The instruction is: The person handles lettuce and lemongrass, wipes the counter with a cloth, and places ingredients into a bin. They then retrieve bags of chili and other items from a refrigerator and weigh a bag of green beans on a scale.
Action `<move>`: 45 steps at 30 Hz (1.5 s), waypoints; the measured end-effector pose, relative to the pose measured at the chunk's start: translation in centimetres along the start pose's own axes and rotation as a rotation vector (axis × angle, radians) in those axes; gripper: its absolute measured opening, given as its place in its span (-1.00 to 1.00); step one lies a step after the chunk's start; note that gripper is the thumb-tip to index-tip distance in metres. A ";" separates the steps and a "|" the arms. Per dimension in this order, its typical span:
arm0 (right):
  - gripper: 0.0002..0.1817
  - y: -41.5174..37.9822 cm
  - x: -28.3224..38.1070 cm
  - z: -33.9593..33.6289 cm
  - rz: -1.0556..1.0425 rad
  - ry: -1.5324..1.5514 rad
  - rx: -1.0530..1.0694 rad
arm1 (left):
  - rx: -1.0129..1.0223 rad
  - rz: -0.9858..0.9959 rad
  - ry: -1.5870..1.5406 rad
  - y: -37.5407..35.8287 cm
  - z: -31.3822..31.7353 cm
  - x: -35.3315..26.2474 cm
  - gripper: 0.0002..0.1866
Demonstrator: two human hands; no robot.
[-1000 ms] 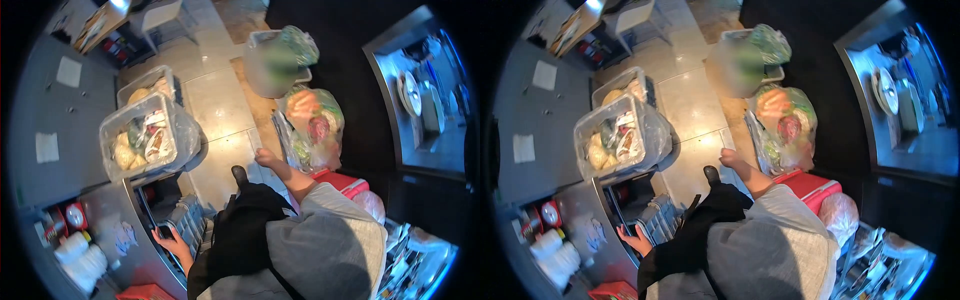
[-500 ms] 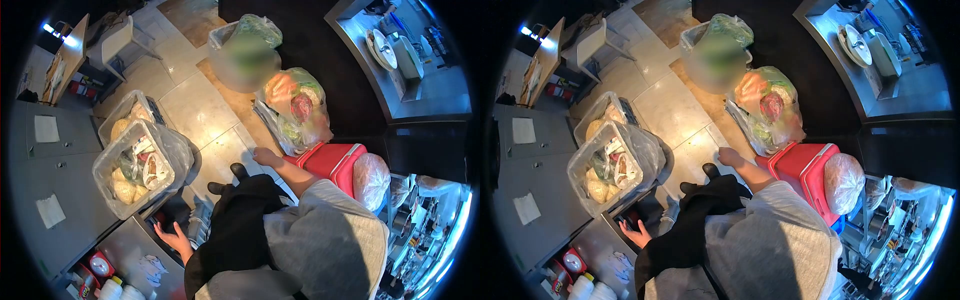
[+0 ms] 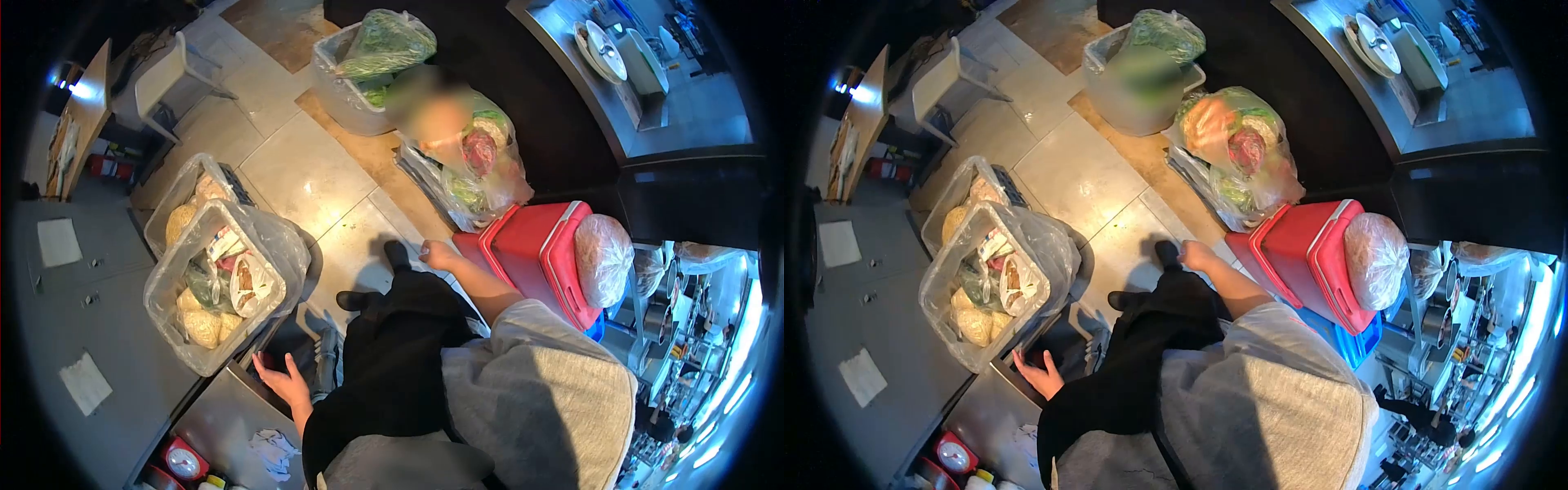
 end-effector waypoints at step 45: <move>-0.17 6.6 -9.3 -26.5 -0.035 0.054 -0.562 | 0.715 -0.350 -0.551 2.4 30.7 -14.7 -0.42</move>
Point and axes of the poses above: each hand's wrist, its own y-axis towards the middle knuckle, its own z-axis out of the palm, x = y × z, the point moved 7 cm from there along y, towards the middle knuckle, and after that the axes turned 15 degrees about z, right-handed, at the moved point
